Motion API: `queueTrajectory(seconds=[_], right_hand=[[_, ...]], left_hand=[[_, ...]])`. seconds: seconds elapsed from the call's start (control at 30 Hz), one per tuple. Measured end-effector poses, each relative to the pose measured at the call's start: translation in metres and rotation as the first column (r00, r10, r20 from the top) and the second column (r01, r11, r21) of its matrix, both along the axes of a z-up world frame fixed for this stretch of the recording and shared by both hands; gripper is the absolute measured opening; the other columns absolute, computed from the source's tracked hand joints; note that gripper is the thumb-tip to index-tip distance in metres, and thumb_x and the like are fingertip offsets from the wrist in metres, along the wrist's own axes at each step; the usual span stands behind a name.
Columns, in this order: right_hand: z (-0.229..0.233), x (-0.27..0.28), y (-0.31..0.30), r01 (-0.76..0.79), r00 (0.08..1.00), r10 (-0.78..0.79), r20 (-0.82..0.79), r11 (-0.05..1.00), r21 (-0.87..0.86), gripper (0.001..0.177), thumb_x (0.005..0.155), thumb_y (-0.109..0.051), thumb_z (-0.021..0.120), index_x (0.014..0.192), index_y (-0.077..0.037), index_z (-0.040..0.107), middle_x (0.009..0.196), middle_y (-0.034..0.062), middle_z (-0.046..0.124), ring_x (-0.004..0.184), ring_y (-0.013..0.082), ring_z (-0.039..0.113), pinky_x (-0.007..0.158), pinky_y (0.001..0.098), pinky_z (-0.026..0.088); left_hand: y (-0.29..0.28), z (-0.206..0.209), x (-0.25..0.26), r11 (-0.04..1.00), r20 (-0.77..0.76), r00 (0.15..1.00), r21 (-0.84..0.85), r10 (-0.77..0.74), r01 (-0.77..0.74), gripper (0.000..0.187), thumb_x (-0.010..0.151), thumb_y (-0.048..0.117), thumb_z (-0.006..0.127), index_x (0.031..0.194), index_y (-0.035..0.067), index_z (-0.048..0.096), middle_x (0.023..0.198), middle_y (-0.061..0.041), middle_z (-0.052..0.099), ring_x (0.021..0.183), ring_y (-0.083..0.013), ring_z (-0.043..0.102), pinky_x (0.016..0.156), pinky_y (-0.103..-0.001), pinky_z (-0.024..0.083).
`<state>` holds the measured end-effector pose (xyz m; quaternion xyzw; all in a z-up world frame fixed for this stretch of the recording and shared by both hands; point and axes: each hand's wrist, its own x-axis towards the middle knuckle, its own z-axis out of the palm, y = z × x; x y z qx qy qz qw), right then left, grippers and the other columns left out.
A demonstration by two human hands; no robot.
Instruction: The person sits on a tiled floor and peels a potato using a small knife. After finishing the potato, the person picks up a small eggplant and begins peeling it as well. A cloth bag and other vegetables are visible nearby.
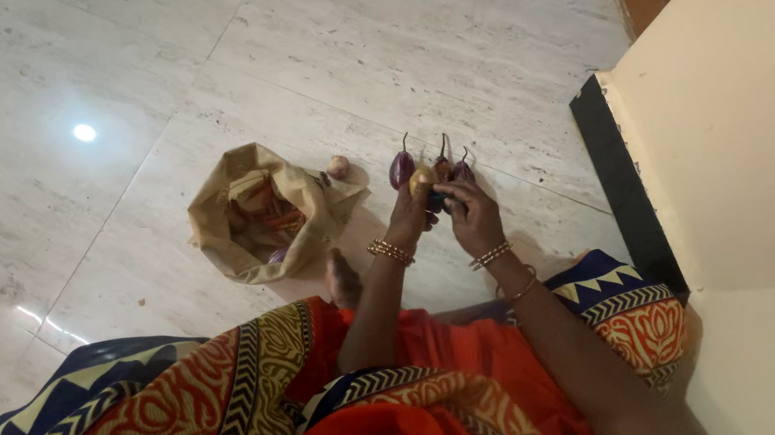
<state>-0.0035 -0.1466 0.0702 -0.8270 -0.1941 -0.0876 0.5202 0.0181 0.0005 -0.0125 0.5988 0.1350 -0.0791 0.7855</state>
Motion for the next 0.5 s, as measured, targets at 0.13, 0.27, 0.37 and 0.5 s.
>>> queueTrajectory(seconds=[0.13, 0.27, 0.37, 0.5], right_hand=[[-0.001, 0.010, -0.009, 0.074, 0.991, -0.070, 0.113, 0.997, -0.030, 0.035, 0.089, 0.008, 0.062, 0.117, -0.009, 0.075, 0.118, 0.0128, 0.073, 0.106, 0.0267, 0.073, 0.092, 0.0328, 0.059], [0.003, 0.016, -0.015, 0.134, 0.990, -0.133, 0.038, 0.991, -0.014, 0.034, 0.090, 0.008, 0.062, 0.115, -0.011, 0.076, 0.115, 0.0130, 0.073, 0.101, 0.0269, 0.073, 0.086, 0.0336, 0.059], [0.007, 0.015, -0.014, 0.123, 0.990, -0.122, 0.063, 0.992, -0.011, 0.032, 0.092, 0.006, 0.061, 0.115, -0.011, 0.075, 0.115, 0.0127, 0.073, 0.102, 0.0284, 0.073, 0.087, 0.0358, 0.058], [-0.002, 0.013, -0.010, 0.094, 0.990, -0.084, 0.116, 0.992, -0.086, 0.031, 0.092, 0.003, 0.062, 0.117, -0.010, 0.075, 0.118, 0.0128, 0.072, 0.107, 0.0307, 0.070, 0.091, 0.0382, 0.058]], left_hand=[[-0.009, 0.011, -0.003, 0.995, -0.035, 0.995, 0.010, -0.097, 0.097, 0.060, 0.099, 0.054, 0.054, 0.142, 0.013, 0.045, 0.081, -0.002, 0.064, 0.059, -0.0079, 0.056, 0.047, -0.022, 0.045], [-0.013, 0.022, -0.010, 0.982, 0.073, 0.980, 0.030, -0.186, 0.184, 0.061, 0.100, 0.046, 0.060, 0.149, 0.013, 0.044, 0.089, -0.002, 0.065, 0.066, -0.0071, 0.058, 0.052, -0.023, 0.048], [-0.014, 0.029, -0.011, 0.986, 0.037, 0.985, 0.005, -0.168, 0.168, 0.057, 0.101, 0.047, 0.058, 0.147, 0.015, 0.047, 0.086, -0.001, 0.064, 0.064, -0.0065, 0.057, 0.051, -0.022, 0.046], [-0.010, 0.027, -0.010, 0.992, 0.019, 0.993, -0.054, -0.114, 0.115, 0.053, 0.101, 0.048, 0.055, 0.142, 0.016, 0.046, 0.083, -0.001, 0.062, 0.061, -0.0073, 0.055, 0.049, -0.022, 0.044]])
